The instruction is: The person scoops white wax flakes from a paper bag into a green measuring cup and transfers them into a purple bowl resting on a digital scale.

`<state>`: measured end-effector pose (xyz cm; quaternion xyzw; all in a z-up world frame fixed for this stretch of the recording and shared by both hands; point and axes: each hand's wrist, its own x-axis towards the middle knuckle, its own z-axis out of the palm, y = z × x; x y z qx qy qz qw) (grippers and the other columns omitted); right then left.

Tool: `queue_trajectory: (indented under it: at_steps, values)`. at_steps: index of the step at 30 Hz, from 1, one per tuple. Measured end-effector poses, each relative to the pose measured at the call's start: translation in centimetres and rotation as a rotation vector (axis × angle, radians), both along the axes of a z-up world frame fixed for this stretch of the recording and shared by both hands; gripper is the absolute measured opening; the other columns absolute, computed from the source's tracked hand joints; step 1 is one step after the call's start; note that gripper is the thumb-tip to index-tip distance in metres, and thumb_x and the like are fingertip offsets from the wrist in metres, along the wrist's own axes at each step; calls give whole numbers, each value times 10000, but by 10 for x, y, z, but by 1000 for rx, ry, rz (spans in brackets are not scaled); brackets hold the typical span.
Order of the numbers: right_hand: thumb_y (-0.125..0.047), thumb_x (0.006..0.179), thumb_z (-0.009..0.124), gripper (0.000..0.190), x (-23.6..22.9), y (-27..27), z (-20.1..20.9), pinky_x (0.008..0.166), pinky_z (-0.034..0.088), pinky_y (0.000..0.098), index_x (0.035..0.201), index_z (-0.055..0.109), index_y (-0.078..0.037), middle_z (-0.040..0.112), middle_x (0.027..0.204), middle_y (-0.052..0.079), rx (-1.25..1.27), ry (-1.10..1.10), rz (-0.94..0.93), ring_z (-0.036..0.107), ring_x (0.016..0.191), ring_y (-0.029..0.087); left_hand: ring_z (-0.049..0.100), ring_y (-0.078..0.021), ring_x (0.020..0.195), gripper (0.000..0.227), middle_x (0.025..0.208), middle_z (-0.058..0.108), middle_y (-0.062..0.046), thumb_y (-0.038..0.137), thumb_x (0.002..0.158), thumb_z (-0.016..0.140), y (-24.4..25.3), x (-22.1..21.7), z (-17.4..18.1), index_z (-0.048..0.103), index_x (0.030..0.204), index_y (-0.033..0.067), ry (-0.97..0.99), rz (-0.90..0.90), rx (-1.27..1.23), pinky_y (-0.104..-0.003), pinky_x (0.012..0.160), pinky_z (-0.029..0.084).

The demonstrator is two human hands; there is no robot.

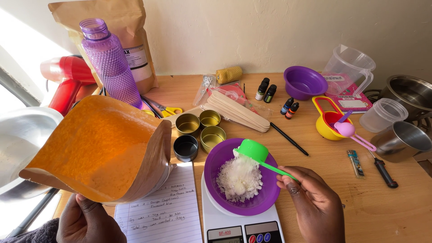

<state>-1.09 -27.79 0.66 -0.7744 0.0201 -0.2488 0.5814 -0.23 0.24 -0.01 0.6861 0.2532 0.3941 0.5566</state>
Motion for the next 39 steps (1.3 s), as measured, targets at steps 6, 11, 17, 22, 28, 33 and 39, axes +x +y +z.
queue_trajectory:
  at_steps: [6,11,17,22,28,33,39]
  values:
    - [4,814,599,230,-2,2,1,865,557,281,1019,678,71,670,1017,161,11,-89,52,656,969,199,233,-30,486,328,565,336,40,208,1121,393,1,-1,-2,615,938,50,8,4,40,-210,450,159]
    - [-19,817,596,231,-4,2,-1,914,547,305,1018,686,49,645,1082,155,22,-126,95,642,1040,201,235,-30,478,327,562,350,39,229,1117,398,0,-1,0,637,981,52,18,7,38,-210,441,155]
    - [-4,791,613,223,-6,4,-3,880,561,305,992,691,50,634,1120,168,-23,-134,97,657,1041,214,346,-37,545,316,709,538,18,211,1123,401,1,-1,-3,668,1092,44,16,12,46,-193,488,258]
    - [7,763,639,216,-9,13,6,890,543,279,969,700,23,659,1113,174,-193,-209,16,670,1002,204,254,-42,487,329,580,394,28,241,1123,406,2,1,-6,654,1025,48,0,17,40,-219,444,185]
    - [19,776,624,236,-10,10,4,911,557,308,1007,671,32,625,1176,223,-107,-234,77,679,1015,232,295,-36,510,316,633,473,25,215,1126,407,5,1,-11,658,1050,39,-20,-3,47,-206,457,219]
    - [3,790,610,253,-14,9,7,918,550,318,1035,662,37,617,1178,226,-112,-262,101,674,1026,243,381,-54,633,315,716,485,1,223,1111,425,6,0,-10,654,1022,26,-53,-9,70,-213,568,293]
    - [21,777,623,238,-15,12,0,887,567,308,1009,673,32,636,1170,212,-74,-250,49,691,996,236,417,-41,677,335,711,514,24,193,1119,422,8,-1,-13,616,902,27,-103,-55,73,-187,620,324]
